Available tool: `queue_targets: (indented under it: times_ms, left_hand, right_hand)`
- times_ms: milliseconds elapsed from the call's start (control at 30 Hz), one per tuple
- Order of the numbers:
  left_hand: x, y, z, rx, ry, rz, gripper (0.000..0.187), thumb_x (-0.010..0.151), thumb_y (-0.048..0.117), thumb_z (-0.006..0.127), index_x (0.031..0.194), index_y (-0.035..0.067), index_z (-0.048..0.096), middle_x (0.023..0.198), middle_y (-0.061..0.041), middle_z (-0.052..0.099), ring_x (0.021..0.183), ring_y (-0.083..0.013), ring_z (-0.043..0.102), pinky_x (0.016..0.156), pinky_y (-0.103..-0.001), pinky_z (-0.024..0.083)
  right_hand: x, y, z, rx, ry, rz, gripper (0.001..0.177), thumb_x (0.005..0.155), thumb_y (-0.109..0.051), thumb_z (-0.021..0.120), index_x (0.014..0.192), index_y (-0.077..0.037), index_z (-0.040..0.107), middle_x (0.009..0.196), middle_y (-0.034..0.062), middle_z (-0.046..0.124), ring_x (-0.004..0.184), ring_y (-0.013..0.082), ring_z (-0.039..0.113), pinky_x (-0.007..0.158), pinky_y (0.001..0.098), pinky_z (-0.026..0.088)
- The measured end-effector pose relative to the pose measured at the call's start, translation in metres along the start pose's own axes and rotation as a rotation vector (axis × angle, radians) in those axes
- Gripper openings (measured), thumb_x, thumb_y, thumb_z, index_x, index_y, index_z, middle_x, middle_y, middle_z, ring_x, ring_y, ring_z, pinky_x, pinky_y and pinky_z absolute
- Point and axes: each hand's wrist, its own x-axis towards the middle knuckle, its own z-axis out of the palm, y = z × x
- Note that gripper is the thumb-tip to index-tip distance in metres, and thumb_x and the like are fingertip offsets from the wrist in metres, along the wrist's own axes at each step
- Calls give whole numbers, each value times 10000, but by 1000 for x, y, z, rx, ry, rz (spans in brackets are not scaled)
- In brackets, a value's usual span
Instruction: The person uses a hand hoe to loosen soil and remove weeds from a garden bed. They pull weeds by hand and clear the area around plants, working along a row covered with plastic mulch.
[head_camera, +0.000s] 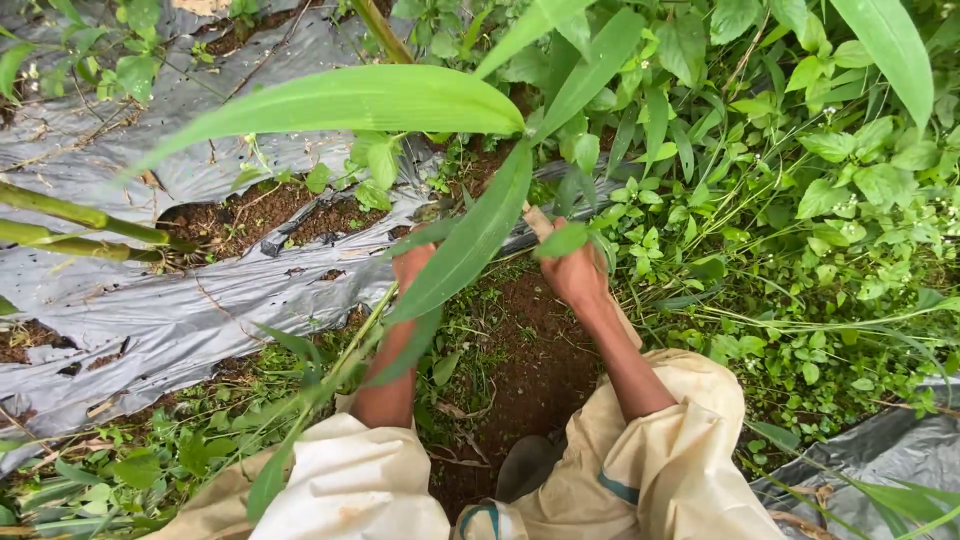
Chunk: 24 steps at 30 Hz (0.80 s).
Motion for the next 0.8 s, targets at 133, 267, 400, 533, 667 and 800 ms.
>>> queue_targets:
  times_ms: [133, 267, 400, 533, 667, 800]
  left_hand:
    - [-19, 5, 11, 12, 35, 25, 613, 877, 562, 578, 1273, 105, 678, 1289, -139, 650, 1265, -308, 574, 1134, -451, 421]
    - [-34, 1, 12, 25, 73, 45, 588, 893, 569, 550, 1245, 115, 674, 1229, -123, 638, 1201, -298, 575, 1083, -443, 429]
    - [-32, 0, 10, 52, 116, 89, 567, 909, 576, 522, 1218, 125, 670, 1169, -108, 627, 1137, -287, 576, 1032, -435, 437]
    - [-32, -4, 14, 76, 143, 124, 549, 925, 583, 494, 1191, 135, 666, 1109, -92, 615, 1073, -277, 577, 980, -427, 445]
    - [-38, -25, 31, 90, 157, 133, 536, 940, 590, 466, 1164, 145, 662, 1049, -76, 604, 1010, -267, 578, 929, -419, 453]
    - [-43, -63, 26, 108, 186, 174, 526, 956, 597, 438, 1137, 155, 658, 990, -60, 593, 946, -257, 579, 878, -411, 461]
  right_hand:
    - [-2, -3, 10, 185, 198, -77, 287, 984, -157, 680, 1149, 64, 598, 708, 196, 650, 576, 300, 648, 646, 449, 543]
    - [18, 26, 43, 19, -37, 69, 320, 998, -224, 601, 1146, 60, 619, 854, 211, 640, 722, 315, 625, 719, 491, 512]
    - [-11, -27, -6, 115, -80, 129, 502, 972, -224, 614, 1390, 29, 498, 842, 215, 639, 683, 317, 673, 685, 504, 561]
    - [0, -9, 15, 290, 125, 33, 526, 993, -149, 635, 1436, 82, 472, 973, 274, 701, 647, 273, 679, 634, 409, 578]
    - [-16, -75, -18, 467, 302, -58, 422, 1001, 18, 567, 1345, 218, 427, 981, 354, 681, 667, 336, 704, 610, 415, 625]
    - [-7, -32, 18, 405, -33, 107, 482, 940, -119, 658, 1315, 105, 456, 1008, 307, 690, 873, 403, 738, 734, 533, 597]
